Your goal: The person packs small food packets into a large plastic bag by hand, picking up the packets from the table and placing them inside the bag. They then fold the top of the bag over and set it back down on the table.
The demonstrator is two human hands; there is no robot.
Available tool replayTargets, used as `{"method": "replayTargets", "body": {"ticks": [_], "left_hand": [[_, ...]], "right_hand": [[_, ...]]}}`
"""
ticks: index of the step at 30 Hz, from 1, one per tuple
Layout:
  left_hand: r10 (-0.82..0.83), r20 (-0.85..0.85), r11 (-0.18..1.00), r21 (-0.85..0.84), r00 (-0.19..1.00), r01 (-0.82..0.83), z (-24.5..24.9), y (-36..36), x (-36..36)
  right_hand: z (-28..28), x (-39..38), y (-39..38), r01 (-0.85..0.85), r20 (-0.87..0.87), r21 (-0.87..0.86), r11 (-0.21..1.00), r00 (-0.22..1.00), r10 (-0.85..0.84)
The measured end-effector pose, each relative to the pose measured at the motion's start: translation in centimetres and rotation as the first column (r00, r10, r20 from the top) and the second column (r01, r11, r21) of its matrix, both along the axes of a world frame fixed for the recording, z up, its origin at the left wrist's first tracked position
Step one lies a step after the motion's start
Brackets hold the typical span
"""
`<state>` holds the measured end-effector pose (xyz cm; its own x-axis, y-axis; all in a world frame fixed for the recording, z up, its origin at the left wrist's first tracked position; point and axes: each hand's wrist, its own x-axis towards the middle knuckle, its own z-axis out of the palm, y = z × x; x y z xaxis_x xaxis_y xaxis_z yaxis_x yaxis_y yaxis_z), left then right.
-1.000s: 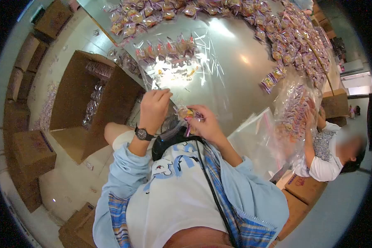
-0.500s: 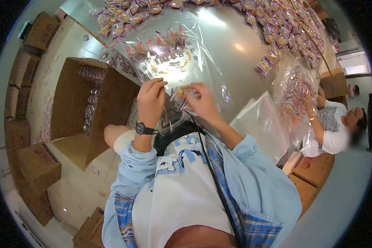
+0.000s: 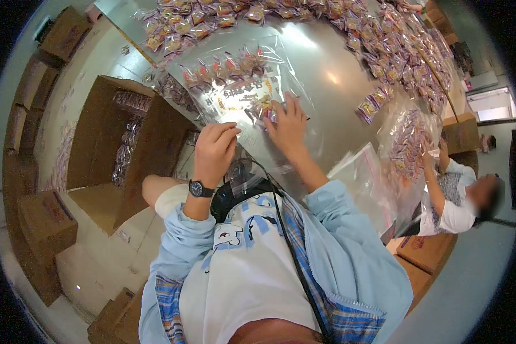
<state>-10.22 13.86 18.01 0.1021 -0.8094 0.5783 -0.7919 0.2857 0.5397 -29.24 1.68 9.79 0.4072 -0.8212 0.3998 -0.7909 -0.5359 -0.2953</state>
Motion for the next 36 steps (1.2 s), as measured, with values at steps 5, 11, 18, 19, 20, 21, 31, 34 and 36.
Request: {"method": "replayTargets", "body": {"ticks": [5,11,18,19,20,21,31,34,36], "left_hand": [[0.08,0.007,0.997,-0.021,0.997,-0.08,1.8,1.3,0.0],[0.429,0.007,0.893,0.15,0.903,-0.425,-1.5,7.8,5.6],[0.651,0.444,0.397,0.492,0.616,-0.774,-15.6,19.4,11.4],[0.67,0.396,0.422,0.492,0.627,-0.762,-17.6,20.9,11.5],[0.687,0.348,0.447,0.49,0.638,-0.749,-19.0,21.7,11.8],[0.673,0.38,0.438,0.487,0.634,-0.756,-19.5,21.9,12.5],[0.693,0.474,0.252,0.546,0.543,-0.799,-19.5,19.6,12.0],[0.701,0.488,0.232,0.534,0.521,-0.813,-19.6,19.9,12.4],[0.706,0.483,0.244,0.522,0.519,-0.818,-20.2,20.0,12.5]], "right_hand": [[0.6,0.4,0.7,-0.095,-0.044,-0.077,0.993,0.995,0.091],[-1.2,0.8,0.7,-0.05,-0.026,0.076,0.996,0.998,0.052],[-0.9,2.2,-0.2,-0.162,-0.006,0.005,0.987,0.987,0.162],[-0.8,2.6,-0.4,-0.174,-0.009,0.038,0.984,0.985,0.174],[-0.4,3.0,-0.6,-0.185,-0.012,0.071,0.98,0.982,0.186],[-0.2,3.5,-0.8,-0.195,-0.016,0.101,0.976,0.98,0.197],[-0.2,9.3,-4.9,-0.16,0.005,0.125,0.979,0.987,0.16],[-0.1,9.4,-4.9,-0.194,0.068,0.138,0.971,0.98,0.186],[-0.2,9.4,-5.0,-0.206,0.054,0.11,0.972,0.978,0.201]]}}
